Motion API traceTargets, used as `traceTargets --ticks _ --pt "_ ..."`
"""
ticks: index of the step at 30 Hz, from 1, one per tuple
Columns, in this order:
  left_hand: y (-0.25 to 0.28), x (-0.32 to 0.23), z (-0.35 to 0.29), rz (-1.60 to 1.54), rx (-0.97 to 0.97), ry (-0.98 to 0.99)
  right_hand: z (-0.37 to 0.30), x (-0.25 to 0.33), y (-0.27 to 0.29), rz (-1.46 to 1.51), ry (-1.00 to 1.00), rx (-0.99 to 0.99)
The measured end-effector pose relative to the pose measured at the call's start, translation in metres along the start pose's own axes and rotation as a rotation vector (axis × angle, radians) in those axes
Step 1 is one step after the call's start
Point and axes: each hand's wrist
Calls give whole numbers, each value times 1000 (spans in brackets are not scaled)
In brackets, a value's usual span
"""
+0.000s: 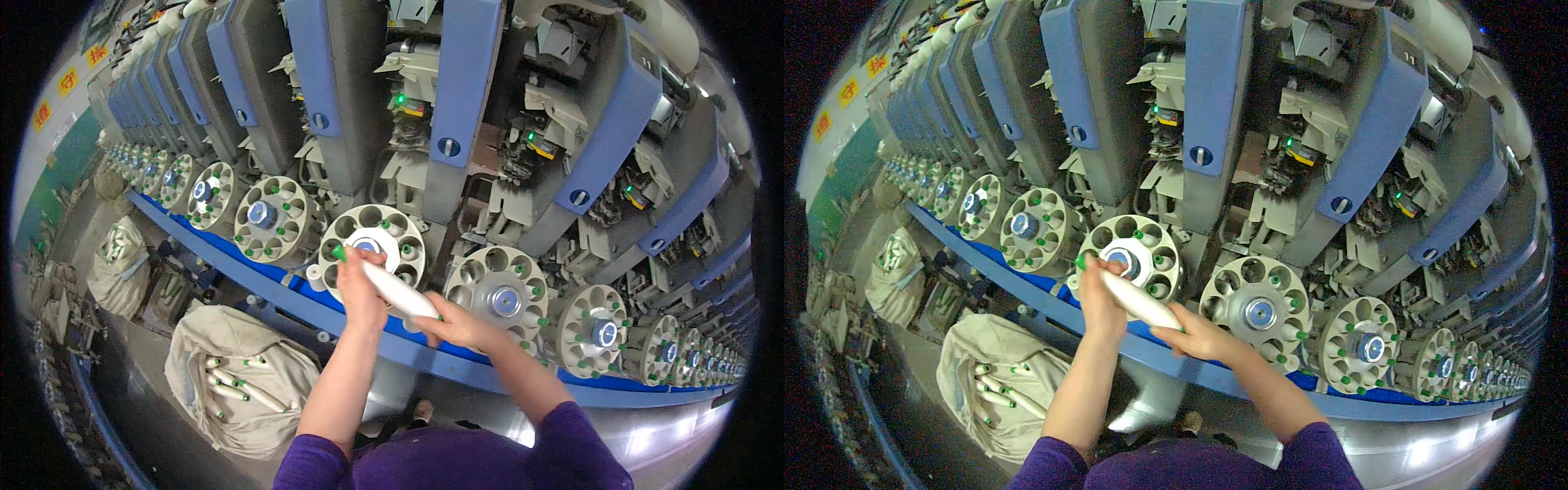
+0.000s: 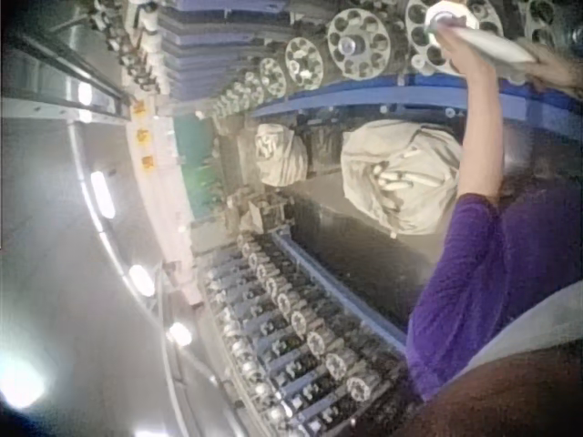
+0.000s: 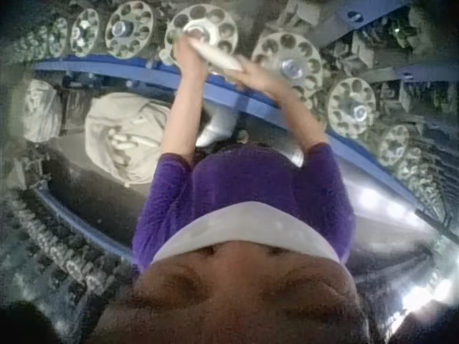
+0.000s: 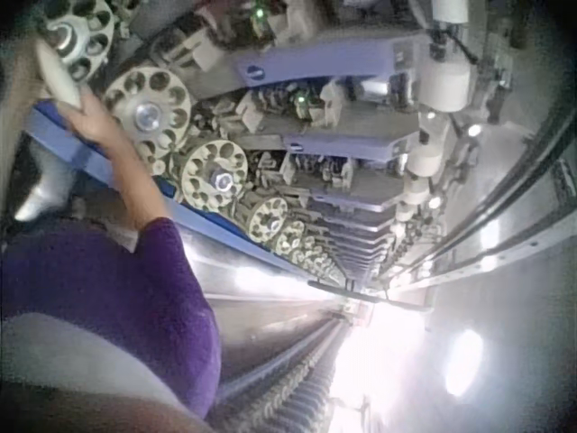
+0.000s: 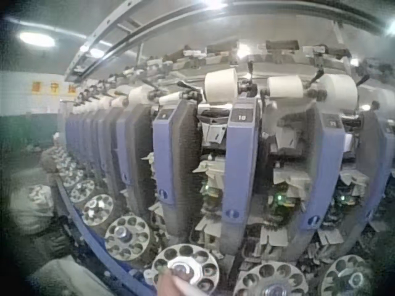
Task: The person repeatedly takes white thread spools from a cloth bag and places them into empty slots on rotating circular holders attached to a textile machine. The person moves along the machine row, refilling multiple holders and occasionally adjusting the bag.
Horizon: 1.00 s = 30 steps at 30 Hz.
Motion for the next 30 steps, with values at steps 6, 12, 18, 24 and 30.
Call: traceTargets --ticks 6,12,18,24,30 --pt "30 4 -11 -335 -215 156 -25 -60 8 130 -53 -211" --pt "10 51 -28 133 36 -17 -51 -54 39 1117 199 -81" --pt "-5 126 -24 299 257 -145 -81 -62 64 252 26 -671" --pt "37 144 -60 863 510 -271 -62 -79 67 -828 123 -660" --pt "245 42 -60 1507 -154 -420 -38 -85 83 -424 -61 -871"
Point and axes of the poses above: each hand's wrist, its own z-axis towards the middle knuckle, its own y-axis out of the back of the hand, x = y × z, and after that the axes turned 3 degrees about -z, right-handed
